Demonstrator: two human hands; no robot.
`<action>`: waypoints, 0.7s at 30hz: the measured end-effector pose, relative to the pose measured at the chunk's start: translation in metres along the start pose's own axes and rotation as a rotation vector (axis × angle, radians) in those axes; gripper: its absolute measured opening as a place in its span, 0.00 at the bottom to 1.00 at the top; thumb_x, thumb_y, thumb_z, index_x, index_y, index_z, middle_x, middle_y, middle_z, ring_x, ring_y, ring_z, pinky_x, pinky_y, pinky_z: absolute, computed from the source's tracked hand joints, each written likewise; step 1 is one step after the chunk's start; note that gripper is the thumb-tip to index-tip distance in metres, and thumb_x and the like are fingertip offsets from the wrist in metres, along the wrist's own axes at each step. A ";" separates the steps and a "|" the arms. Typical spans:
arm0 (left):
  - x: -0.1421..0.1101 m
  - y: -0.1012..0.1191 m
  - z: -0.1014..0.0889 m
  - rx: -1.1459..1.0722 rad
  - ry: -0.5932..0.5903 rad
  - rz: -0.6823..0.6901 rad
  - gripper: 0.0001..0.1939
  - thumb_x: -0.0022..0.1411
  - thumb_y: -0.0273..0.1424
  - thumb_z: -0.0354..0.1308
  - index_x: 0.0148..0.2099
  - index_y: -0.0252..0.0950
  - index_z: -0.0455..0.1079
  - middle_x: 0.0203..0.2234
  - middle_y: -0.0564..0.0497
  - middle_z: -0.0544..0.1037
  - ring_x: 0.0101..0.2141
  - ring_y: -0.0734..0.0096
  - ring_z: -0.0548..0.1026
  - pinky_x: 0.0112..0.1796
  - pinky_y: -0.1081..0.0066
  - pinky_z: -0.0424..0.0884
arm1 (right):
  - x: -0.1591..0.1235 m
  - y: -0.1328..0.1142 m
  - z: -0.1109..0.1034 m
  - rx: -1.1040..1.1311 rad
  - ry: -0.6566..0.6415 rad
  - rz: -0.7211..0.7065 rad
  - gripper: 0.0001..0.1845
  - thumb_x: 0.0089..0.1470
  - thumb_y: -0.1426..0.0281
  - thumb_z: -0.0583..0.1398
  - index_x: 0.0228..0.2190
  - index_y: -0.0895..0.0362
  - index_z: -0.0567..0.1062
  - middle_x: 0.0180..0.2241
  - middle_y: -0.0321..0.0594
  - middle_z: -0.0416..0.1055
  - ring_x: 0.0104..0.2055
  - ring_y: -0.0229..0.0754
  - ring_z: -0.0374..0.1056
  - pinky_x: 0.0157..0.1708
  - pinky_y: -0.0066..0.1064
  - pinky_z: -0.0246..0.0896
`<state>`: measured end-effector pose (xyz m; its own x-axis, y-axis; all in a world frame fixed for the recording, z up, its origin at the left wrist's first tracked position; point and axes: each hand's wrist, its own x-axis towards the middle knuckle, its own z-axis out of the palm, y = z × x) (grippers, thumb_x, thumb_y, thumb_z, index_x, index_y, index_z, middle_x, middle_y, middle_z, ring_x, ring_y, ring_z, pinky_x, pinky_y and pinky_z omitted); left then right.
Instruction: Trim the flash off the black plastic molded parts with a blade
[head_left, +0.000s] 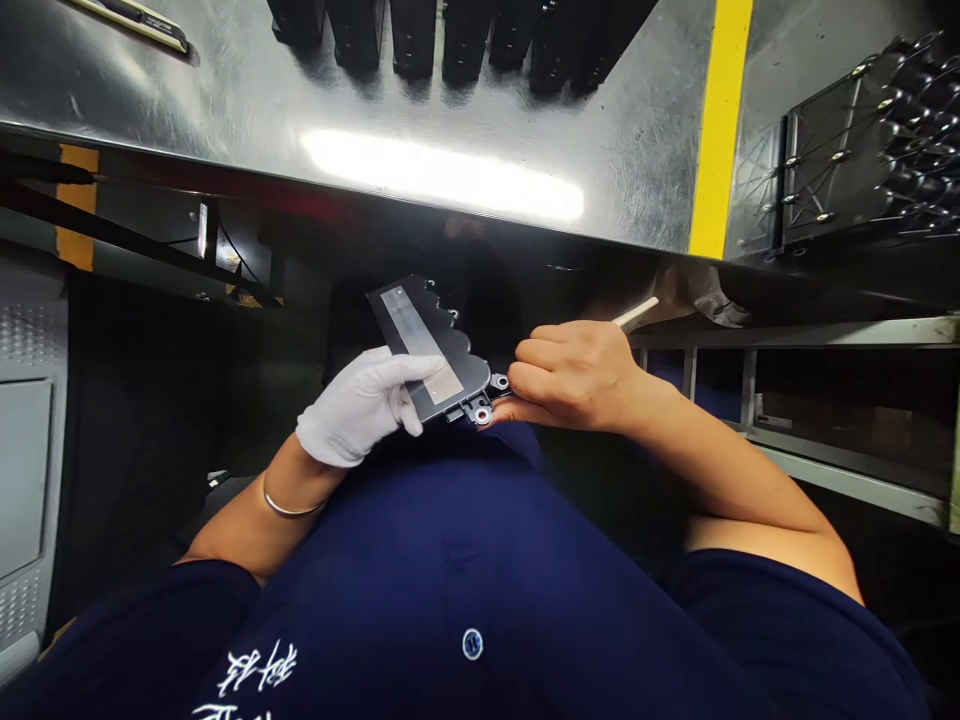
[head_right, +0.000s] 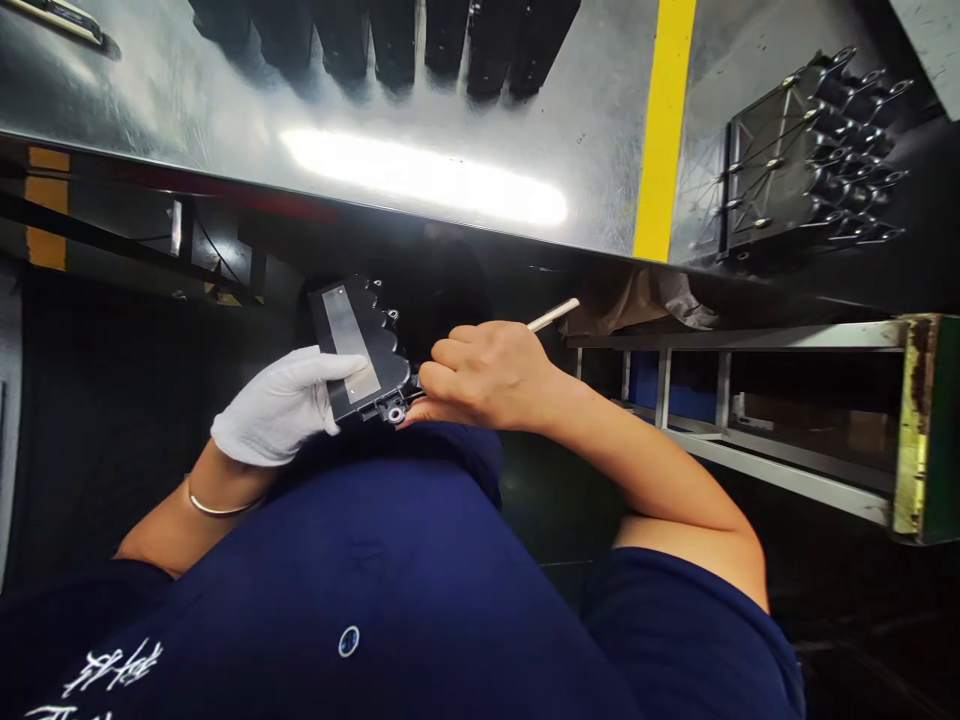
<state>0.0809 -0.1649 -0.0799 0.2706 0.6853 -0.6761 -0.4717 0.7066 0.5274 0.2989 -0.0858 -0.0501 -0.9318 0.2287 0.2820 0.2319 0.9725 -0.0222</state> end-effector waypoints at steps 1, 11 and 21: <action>0.000 0.001 0.001 0.000 -0.004 -0.003 0.06 0.53 0.29 0.67 0.29 0.30 0.78 0.23 0.48 0.78 0.17 0.73 0.73 0.14 0.77 0.70 | 0.000 0.000 0.000 0.000 0.008 -0.005 0.32 0.63 0.48 0.51 0.17 0.57 0.65 0.15 0.32 0.52 0.21 0.35 0.48 0.22 0.31 0.34; 0.000 -0.001 0.000 -0.046 0.035 0.008 0.06 0.53 0.30 0.67 0.33 0.31 0.79 0.26 0.47 0.79 0.19 0.73 0.74 0.18 0.77 0.72 | 0.004 -0.002 0.000 -0.035 0.013 -0.011 0.31 0.65 0.50 0.49 0.17 0.57 0.65 0.16 0.33 0.55 0.22 0.36 0.49 0.22 0.31 0.38; 0.000 0.000 0.004 -0.117 0.048 -0.016 0.07 0.54 0.28 0.65 0.34 0.28 0.78 0.24 0.46 0.79 0.20 0.72 0.75 0.21 0.75 0.75 | 0.003 0.000 -0.001 -0.003 0.129 -0.018 0.29 0.63 0.54 0.55 0.16 0.56 0.62 0.15 0.32 0.52 0.20 0.35 0.47 0.21 0.31 0.37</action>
<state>0.0841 -0.1638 -0.0779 0.2397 0.6630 -0.7092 -0.5632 0.6900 0.4547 0.2963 -0.0853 -0.0486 -0.8924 0.2033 0.4030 0.2162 0.9762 -0.0136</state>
